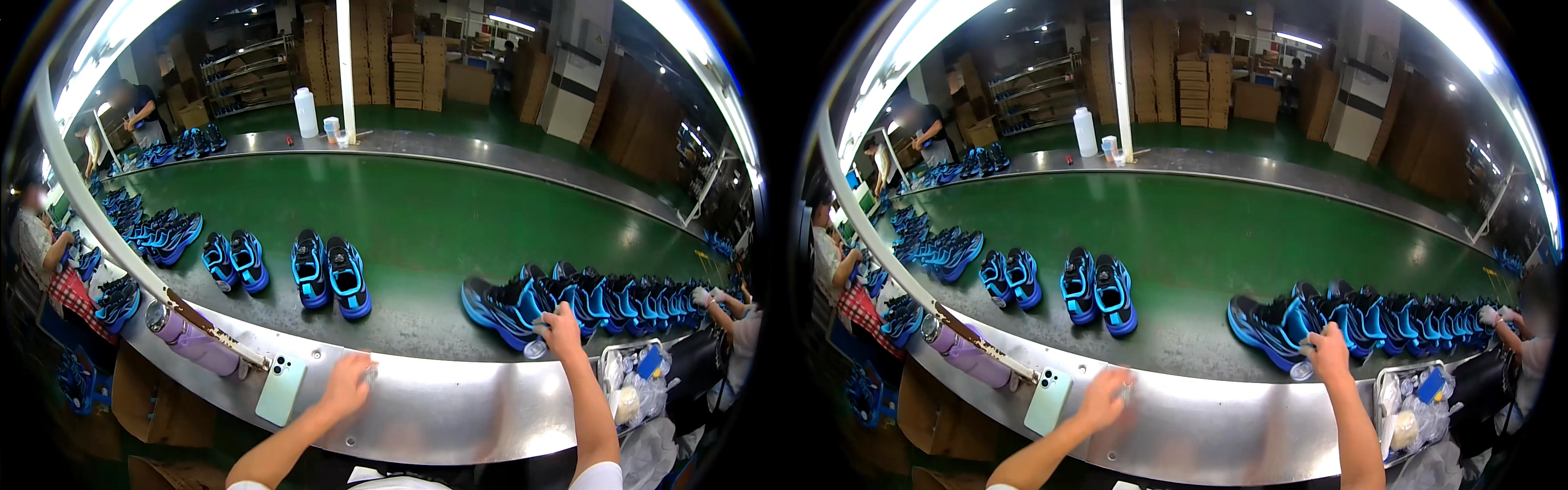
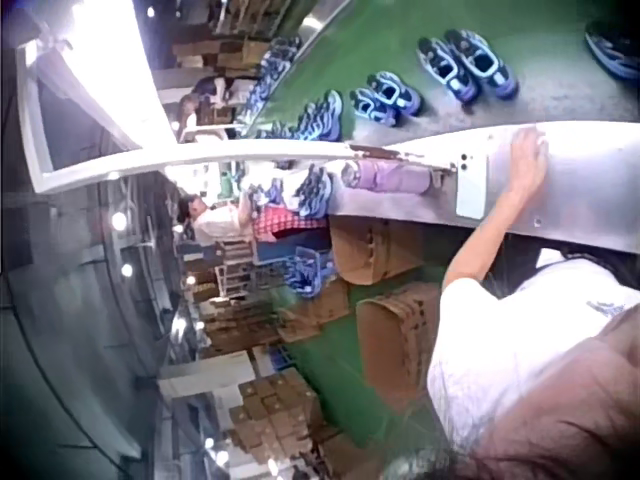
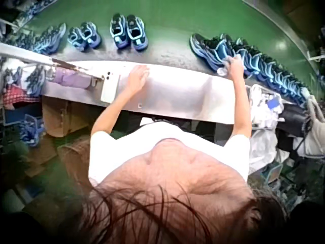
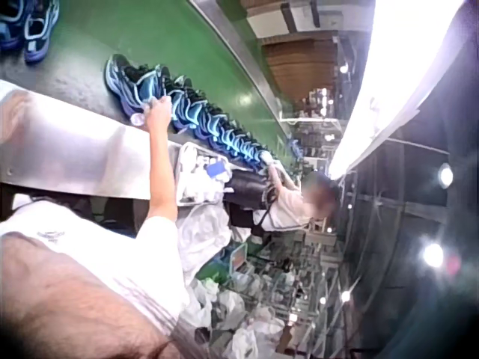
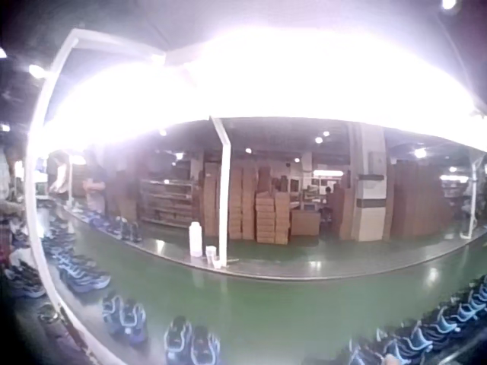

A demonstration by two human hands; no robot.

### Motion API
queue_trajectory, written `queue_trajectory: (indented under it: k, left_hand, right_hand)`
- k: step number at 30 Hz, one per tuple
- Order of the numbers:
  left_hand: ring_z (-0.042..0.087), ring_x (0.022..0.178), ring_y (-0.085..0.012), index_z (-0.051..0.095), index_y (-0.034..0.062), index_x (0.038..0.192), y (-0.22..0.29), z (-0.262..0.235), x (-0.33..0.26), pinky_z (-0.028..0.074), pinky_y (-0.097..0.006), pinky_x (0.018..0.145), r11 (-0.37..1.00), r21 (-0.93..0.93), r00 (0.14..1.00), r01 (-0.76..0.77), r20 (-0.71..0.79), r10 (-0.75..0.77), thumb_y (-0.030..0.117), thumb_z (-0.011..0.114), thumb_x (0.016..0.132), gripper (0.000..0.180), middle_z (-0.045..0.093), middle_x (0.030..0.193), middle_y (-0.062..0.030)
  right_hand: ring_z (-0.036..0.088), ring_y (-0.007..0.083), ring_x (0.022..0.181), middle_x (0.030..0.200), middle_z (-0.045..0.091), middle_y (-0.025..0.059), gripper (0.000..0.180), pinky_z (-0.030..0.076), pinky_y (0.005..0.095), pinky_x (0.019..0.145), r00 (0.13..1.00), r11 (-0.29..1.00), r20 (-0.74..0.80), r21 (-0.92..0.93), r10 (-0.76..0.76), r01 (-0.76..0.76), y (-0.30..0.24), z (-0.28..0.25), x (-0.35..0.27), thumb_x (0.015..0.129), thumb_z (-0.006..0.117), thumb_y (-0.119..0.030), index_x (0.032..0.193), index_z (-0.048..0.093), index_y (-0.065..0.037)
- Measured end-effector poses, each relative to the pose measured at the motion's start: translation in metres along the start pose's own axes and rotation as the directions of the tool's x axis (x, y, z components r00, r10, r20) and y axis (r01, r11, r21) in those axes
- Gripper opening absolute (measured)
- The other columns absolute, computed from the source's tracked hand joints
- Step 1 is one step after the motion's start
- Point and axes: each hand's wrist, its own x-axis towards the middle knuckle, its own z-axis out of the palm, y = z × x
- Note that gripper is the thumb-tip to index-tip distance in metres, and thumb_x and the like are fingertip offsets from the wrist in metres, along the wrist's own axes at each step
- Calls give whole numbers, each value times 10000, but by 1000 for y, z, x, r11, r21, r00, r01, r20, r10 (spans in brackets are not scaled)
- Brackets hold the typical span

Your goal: The person cleans and finishes pairs of blue and black athletic shoes on an assembly line. They use a cloth to wipe the soles and upper portions of the shoes before placing them onto a moving conveyor belt.

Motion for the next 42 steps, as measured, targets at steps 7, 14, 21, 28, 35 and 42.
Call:
queue_trajectory:
  k: [7,14,21,28,35,42]
  left_hand:
    - [594,1072,-219,620,99,1202,32,26,-70,473,-320,913,814,-256,804,522,467,-368,86,604,855,347,611,1161,-122]
    - [533,1129,-273,504,77,1332,66,59,-43,469,-353,886,774,-569,958,278,109,-264,79,633,781,566,519,1282,-171]
    - [454,1203,-399,419,24,1358,54,49,-68,384,-442,1012,903,-298,945,309,-9,-326,357,797,724,810,403,1338,-262]
    - [428,1234,-350,442,126,1367,93,-17,-22,397,-395,1013,997,-83,994,-7,-107,-2,234,783,738,724,471,1320,-185]
    - [542,1003,-312,611,138,1149,102,-2,-6,474,-413,873,970,170,936,-174,335,110,30,651,691,471,616,1128,-62]
    - [542,975,-308,636,207,1062,94,-4,-24,515,-374,795,982,110,958,-153,262,120,6,560,758,372,571,1183,-113]
  right_hand:
    - [522,382,1062,1118,573,194,529,408,483,890,984,965,177,-260,4,43,66,20,-11,473,855,-488,925,751,-233]
    - [635,283,774,746,656,102,485,470,410,670,890,920,352,-155,-288,359,-110,-33,-21,704,650,-640,841,751,-186]
    - [633,261,717,686,597,90,336,494,350,662,786,876,396,297,-475,379,-218,-25,-142,781,694,-410,931,705,-110]
    - [606,261,886,991,646,62,501,503,348,781,909,747,59,594,-413,301,-199,-94,-105,696,804,-252,1171,660,-177]
    - [555,292,945,1046,585,54,461,480,360,854,846,859,194,249,-496,447,-174,-21,-122,680,770,-165,1127,658,-174]
    - [510,318,1015,1104,573,91,427,446,412,905,902,822,153,494,-404,284,-182,-43,-139,635,655,19,1034,666,-132]
